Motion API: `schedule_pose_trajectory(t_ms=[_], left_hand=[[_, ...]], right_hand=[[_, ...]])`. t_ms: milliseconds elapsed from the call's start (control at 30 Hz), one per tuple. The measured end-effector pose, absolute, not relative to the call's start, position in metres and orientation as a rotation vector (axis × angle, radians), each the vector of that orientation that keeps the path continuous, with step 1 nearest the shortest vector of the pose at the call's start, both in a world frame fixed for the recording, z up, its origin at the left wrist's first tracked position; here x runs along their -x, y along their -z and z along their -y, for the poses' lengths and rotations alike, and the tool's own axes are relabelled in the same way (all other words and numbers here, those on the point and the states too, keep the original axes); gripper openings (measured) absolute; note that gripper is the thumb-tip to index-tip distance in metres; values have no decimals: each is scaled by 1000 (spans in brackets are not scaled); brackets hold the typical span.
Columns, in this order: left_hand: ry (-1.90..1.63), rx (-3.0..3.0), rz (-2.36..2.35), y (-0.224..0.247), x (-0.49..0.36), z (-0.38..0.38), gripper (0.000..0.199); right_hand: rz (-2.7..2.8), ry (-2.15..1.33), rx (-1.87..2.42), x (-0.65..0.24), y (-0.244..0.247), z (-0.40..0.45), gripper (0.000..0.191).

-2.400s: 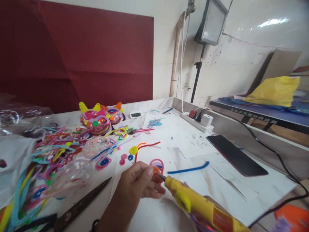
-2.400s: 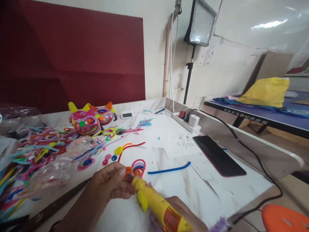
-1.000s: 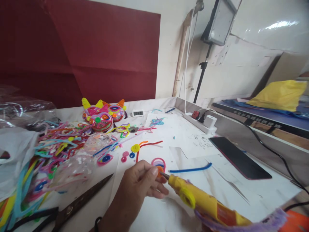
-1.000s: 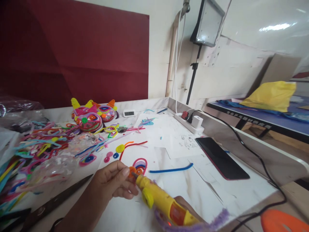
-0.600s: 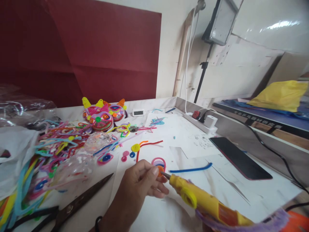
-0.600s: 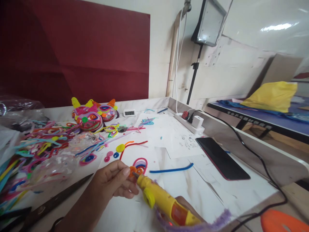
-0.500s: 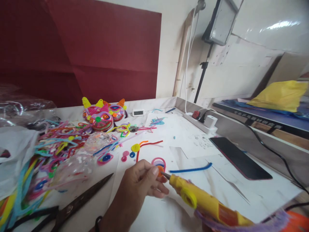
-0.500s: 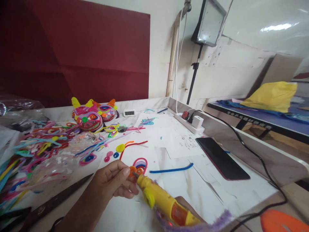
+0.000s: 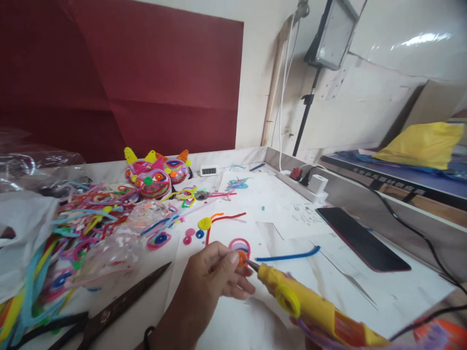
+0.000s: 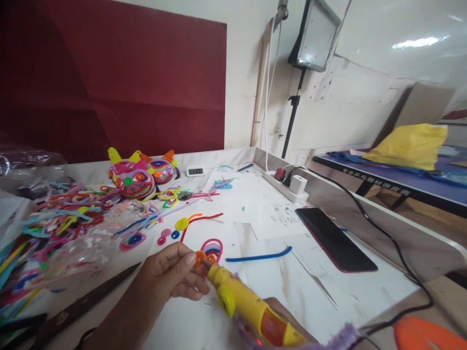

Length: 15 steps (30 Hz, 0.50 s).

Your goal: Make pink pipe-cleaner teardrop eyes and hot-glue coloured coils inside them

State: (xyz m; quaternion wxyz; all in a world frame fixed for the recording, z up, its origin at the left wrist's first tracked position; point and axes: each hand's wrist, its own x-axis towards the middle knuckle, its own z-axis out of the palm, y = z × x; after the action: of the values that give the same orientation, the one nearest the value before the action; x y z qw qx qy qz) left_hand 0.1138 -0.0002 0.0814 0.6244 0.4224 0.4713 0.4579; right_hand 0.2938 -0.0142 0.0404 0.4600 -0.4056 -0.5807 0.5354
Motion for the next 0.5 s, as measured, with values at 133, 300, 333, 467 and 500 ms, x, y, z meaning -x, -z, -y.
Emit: schedule_pose_trajectory(t_ms=[133, 300, 333, 467, 500], left_hand=[[-1047, -974, -1081, -79, -114, 0, 38], [-1035, -955, -1056, -77, -115, -1, 43], [-1035, -951, -1049, -77, -115, -1, 44], [-1030, -937, -1029, -76, -115, -2, 44], [-1027, -939, -1029, -76, -115, -2, 44]], right_hand=[[1434, -1331, 1004, -294, -39, 14, 40], [1391, -1421, 1058, -297, -40, 12, 50], [1379, -1429, 1070, -298, -39, 12, 50], [1332, -1351, 1092, -309, -35, 18, 40], [1317, -1320, 1092, -312, -35, 21, 35]])
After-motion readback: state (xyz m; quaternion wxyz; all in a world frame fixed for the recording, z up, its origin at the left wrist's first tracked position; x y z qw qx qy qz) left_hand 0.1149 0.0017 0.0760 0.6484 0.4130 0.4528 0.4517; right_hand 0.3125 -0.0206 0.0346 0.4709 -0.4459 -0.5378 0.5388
